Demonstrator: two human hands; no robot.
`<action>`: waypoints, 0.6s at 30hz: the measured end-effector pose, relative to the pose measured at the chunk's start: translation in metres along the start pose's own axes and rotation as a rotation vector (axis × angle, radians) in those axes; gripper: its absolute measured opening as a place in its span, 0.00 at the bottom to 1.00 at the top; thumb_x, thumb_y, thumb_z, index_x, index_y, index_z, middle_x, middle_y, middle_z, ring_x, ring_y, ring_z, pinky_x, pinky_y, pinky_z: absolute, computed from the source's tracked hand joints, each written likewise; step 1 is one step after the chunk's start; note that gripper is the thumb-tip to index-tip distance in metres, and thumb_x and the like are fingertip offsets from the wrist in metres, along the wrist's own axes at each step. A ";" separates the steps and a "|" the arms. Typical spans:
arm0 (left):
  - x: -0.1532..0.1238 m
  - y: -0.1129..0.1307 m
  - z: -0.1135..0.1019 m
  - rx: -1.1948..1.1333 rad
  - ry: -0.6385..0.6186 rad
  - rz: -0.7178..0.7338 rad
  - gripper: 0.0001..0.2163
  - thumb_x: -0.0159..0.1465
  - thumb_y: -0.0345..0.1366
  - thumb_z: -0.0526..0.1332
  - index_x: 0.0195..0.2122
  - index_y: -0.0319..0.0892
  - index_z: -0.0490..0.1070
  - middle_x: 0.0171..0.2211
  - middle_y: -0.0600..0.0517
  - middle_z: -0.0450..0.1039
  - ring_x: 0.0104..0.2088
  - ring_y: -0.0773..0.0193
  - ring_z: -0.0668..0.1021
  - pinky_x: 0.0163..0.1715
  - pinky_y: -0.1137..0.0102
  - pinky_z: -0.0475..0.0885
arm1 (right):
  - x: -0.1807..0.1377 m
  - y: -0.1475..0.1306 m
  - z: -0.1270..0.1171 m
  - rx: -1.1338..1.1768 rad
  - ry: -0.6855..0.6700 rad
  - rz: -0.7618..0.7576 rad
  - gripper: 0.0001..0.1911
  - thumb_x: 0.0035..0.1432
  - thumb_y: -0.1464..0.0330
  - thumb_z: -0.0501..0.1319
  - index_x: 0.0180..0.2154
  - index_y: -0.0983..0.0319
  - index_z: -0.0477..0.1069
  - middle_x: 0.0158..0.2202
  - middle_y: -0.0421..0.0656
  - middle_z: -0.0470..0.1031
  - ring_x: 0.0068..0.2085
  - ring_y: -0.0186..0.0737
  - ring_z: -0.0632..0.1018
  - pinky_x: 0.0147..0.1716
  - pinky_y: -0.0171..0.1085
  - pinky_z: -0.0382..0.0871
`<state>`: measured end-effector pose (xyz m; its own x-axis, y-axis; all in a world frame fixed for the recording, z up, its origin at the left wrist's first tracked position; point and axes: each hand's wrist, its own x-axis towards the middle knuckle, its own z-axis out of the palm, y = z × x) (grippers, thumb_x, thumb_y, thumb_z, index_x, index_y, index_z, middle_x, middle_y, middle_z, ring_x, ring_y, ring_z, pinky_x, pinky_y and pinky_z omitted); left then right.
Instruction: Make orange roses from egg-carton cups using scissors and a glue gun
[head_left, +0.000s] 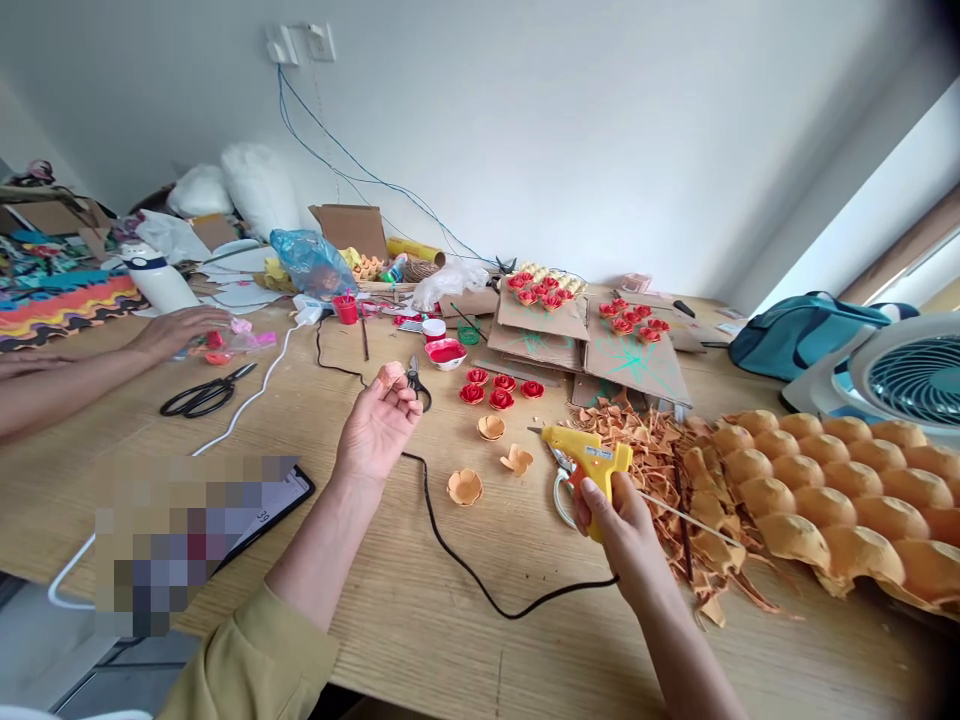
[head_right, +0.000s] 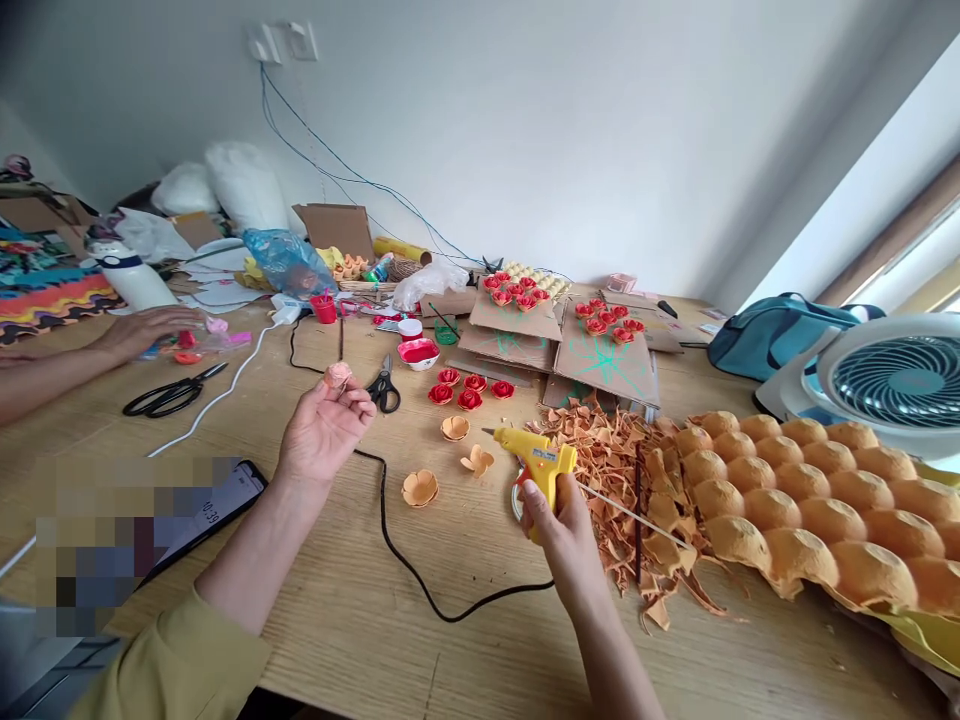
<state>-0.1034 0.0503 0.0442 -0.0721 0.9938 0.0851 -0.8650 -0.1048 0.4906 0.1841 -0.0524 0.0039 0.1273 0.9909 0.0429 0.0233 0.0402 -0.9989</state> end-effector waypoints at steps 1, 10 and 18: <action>0.001 0.002 0.000 -0.003 0.014 0.007 0.06 0.57 0.30 0.68 0.36 0.41 0.75 0.32 0.55 0.76 0.29 0.72 0.75 0.32 0.76 0.73 | 0.002 0.001 -0.003 0.035 0.012 -0.004 0.20 0.60 0.49 0.62 0.35 0.59 0.66 0.26 0.36 0.68 0.26 0.34 0.68 0.26 0.34 0.63; -0.001 -0.006 0.000 0.155 -0.059 -0.026 0.15 0.52 0.34 0.73 0.40 0.38 0.77 0.34 0.54 0.75 0.30 0.72 0.74 0.30 0.77 0.72 | 0.023 0.012 -0.031 -0.050 0.128 0.134 0.27 0.40 0.47 0.73 0.33 0.60 0.70 0.26 0.39 0.75 0.28 0.39 0.76 0.26 0.34 0.69; -0.007 -0.015 0.000 0.361 -0.076 -0.077 0.16 0.50 0.36 0.74 0.40 0.40 0.78 0.38 0.53 0.77 0.29 0.74 0.72 0.31 0.77 0.70 | 0.021 0.013 -0.050 -0.472 0.080 0.051 0.26 0.44 0.46 0.68 0.32 0.62 0.77 0.24 0.42 0.76 0.27 0.42 0.76 0.23 0.35 0.66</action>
<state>-0.0898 0.0455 0.0356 0.0355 0.9950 0.0936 -0.6347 -0.0499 0.7712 0.2367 -0.0371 -0.0069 0.2157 0.9764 0.0134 0.4603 -0.0896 -0.8832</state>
